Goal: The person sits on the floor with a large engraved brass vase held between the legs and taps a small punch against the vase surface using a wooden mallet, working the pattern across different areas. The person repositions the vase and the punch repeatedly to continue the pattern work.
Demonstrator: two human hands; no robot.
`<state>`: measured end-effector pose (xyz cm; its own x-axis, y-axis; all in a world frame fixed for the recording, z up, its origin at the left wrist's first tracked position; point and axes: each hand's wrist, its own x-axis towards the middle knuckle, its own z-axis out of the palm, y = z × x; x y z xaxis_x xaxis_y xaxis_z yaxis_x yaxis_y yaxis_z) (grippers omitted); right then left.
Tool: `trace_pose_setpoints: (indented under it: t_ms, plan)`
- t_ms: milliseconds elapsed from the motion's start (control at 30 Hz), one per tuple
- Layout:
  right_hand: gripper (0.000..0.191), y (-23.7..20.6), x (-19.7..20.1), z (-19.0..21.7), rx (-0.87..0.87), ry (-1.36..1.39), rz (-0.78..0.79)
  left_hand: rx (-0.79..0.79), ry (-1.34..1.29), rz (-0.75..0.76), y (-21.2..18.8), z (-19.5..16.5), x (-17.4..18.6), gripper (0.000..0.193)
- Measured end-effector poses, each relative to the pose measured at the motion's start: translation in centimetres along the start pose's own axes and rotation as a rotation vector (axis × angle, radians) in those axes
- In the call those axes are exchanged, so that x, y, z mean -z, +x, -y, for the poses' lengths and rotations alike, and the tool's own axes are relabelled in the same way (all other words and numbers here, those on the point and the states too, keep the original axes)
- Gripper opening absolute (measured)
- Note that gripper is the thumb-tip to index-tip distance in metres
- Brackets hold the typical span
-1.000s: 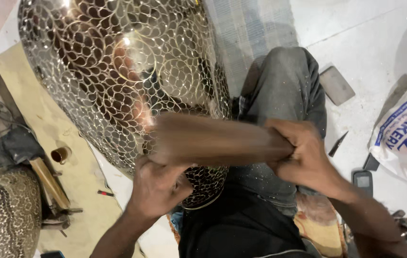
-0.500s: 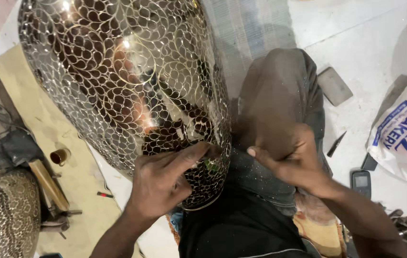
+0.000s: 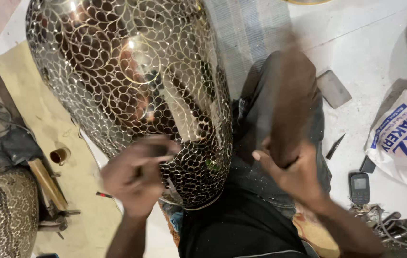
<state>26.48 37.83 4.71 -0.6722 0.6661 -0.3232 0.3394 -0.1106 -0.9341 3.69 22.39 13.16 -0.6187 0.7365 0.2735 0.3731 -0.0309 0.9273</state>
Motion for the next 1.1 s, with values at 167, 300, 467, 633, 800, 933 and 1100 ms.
trace_pose_setpoints:
  t_ms: [167, 300, 467, 633, 800, 933, 1100]
  plan:
    - [0.05, -5.6, -5.2, -4.4, 0.016, 0.376, 0.094, 0.183, -0.376, -0.319, -3.4, -1.0, -1.4, 0.029]
    - [0.068, -7.3, -6.1, -5.9, -0.269, 0.291, 0.259, 0.228, -0.289, -0.41, -5.4, -0.6, -3.0, 0.036]
    - [0.051, -3.9, -3.2, -4.5, -0.095, 0.002, 0.214, 0.115, -0.12, -0.452, -5.4, -0.1, -4.6, 0.038]
    - [0.043, -0.5, -0.2, 0.1, 0.374, -0.318, 0.072, 0.257, 0.161, -0.4, -5.4, -1.3, -5.4, 0.04]
    - [0.047, 1.0, 1.4, 4.1, 0.468, -0.443, 0.163, 0.134, 0.267, -0.422, -5.8, -0.2, -5.6, 0.028]
    - [0.055, 2.1, 2.6, 6.5, 0.521, -0.517, 0.247, 0.05, 0.448, -0.509, -7.1, 1.1, -5.7, 0.028]
    - [0.065, 3.1, 4.2, 10.5, 0.551, -0.691, 0.504, -0.107, 0.745, -0.483, -8.2, 2.6, -4.6, 0.017]
